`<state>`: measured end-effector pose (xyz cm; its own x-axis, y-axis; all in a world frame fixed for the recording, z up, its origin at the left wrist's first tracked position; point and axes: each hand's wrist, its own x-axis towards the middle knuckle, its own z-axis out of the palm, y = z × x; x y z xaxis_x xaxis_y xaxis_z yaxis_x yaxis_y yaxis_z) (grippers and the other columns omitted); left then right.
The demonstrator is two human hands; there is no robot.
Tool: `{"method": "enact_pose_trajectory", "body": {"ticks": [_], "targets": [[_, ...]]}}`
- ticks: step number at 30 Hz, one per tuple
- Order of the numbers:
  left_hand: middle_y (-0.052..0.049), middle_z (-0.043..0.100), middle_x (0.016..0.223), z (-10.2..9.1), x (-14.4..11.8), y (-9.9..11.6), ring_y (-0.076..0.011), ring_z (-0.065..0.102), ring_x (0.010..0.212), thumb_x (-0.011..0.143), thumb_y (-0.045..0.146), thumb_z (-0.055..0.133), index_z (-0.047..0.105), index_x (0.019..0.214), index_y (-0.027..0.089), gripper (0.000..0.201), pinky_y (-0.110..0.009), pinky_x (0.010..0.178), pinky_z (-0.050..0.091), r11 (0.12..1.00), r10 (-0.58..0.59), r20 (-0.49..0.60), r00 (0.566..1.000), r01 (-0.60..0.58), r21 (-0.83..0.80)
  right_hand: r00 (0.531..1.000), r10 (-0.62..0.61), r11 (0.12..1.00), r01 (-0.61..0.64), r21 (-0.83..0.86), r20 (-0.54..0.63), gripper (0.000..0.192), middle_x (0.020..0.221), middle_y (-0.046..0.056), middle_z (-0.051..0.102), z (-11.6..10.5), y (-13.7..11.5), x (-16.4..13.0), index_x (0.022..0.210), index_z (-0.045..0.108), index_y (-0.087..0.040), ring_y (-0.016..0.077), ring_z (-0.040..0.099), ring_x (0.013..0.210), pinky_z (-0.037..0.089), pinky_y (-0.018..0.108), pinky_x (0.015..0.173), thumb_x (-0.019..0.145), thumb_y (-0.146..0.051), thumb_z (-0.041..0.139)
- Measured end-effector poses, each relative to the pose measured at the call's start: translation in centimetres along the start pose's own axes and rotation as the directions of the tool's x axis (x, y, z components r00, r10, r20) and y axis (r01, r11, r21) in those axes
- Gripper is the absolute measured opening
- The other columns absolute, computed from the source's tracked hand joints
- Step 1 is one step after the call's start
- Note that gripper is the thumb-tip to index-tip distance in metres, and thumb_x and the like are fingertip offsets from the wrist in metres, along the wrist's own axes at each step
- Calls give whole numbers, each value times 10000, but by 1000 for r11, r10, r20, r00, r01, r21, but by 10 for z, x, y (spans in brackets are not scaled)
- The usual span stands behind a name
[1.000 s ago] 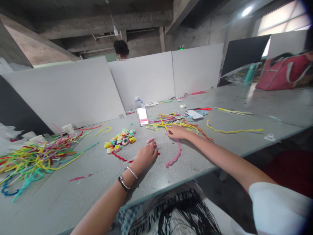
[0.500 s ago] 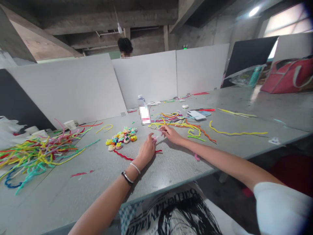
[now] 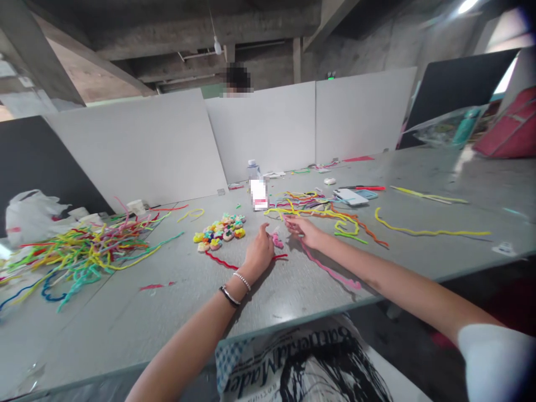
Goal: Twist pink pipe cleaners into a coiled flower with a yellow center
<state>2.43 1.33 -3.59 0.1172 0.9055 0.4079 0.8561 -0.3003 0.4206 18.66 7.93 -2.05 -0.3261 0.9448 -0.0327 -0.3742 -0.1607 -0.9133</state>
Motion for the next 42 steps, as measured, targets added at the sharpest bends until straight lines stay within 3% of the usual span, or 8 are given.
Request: {"method": "enact_pose_trajectory", "body": {"ticks": [4, 9, 14, 20, 25, 30, 36, 42], "targets": [[-121, 604, 1024, 0, 2, -1, -198, 594, 914, 867, 159, 364, 309, 1291, 124, 429, -321, 800, 444, 997, 33, -74, 997, -38, -67, 999, 36, 999, -36, 5, 29, 117, 528, -68, 473, -8, -11, -11, 820, 531, -177, 32, 308, 360, 169, 154, 333, 722, -146, 586], [-112, 593, 986, 2, 2, -4, -181, 570, 916, 839, 112, 359, 312, 1282, 103, 445, -339, 851, 439, 984, 100, -122, 987, -116, -134, 992, 85, 984, -69, -165, 95, 265, 633, -21, 596, 6, 3, -18, 974, 590, -183, 48, 434, 431, 265, 153, 369, 720, -111, 611], [-127, 582, 1080, 2, -1, 0, -174, 569, 971, 865, 160, 367, 282, 1309, 123, 454, -327, 871, 443, 973, 158, -61, 986, -166, -161, 977, 89, 980, -51, -193, 195, 163, 750, 21, 650, 18, 17, -20, 888, 605, -184, 89, 560, 575, 381, 175, 450, 730, -165, 639], [-120, 587, 1121, -2, -5, 7, -172, 570, 1011, 881, 187, 359, 246, 1340, 135, 475, -315, 894, 428, 969, 233, 7, 973, -231, -81, 993, -57, 967, 80, -241, 101, 118, 674, 2, 640, 15, 7, -20, 839, 601, -175, 80, 526, 513, 367, 185, 452, 723, -152, 595], [-99, 613, 1071, -3, -5, 5, -173, 596, 959, 893, 209, 364, 193, 1384, 153, 523, -289, 832, 440, 990, 144, 16, 989, -144, -12, 983, -183, 957, 174, -234, -21, 135, 656, -14, 610, 11, -1, -19, 817, 581, -177, 58, 465, 478, 319, 181, 439, 711, -246, 628], [-92, 624, 1071, -5, -2, 2, -177, 580, 1003, 941, 272, 290, 424, 1237, 177, 339, -283, 840, 429, 993, 113, 7, 994, -113, 36, 956, -248, 965, 231, -122, -157, 160, 609, -35, 550, 6, -10, -16, 706, 515, -172, 46, 418, 449, 297, 181, 419, 671, -256, 648], [-76, 618, 1117, -9, -3, 4, -171, 561, 1029, 942, 281, 308, 516, 1164, 204, 314, -273, 843, 422, 991, 103, -10, 995, -101, 87, 972, -193, 980, 183, -80, -135, 154, 599, -34, 544, 4, -10, -13, 682, 505, -174, 49, 417, 440, 293, 186, 405, 674, -239, 645], [-58, 649, 1062, -15, -6, 12, -178, 613, 918, 929, 348, 357, 485, 1233, 296, 334, -244, 689, 416, 986, 6, 9, 1000, -7, 165, 988, -149, 957, 151, -249, 25, 137, 650, -10, 608, 11, 9, -14, 833, 569, -172, 79, 516, 526, 365, 184, 465, 723, -232, 625]]}}
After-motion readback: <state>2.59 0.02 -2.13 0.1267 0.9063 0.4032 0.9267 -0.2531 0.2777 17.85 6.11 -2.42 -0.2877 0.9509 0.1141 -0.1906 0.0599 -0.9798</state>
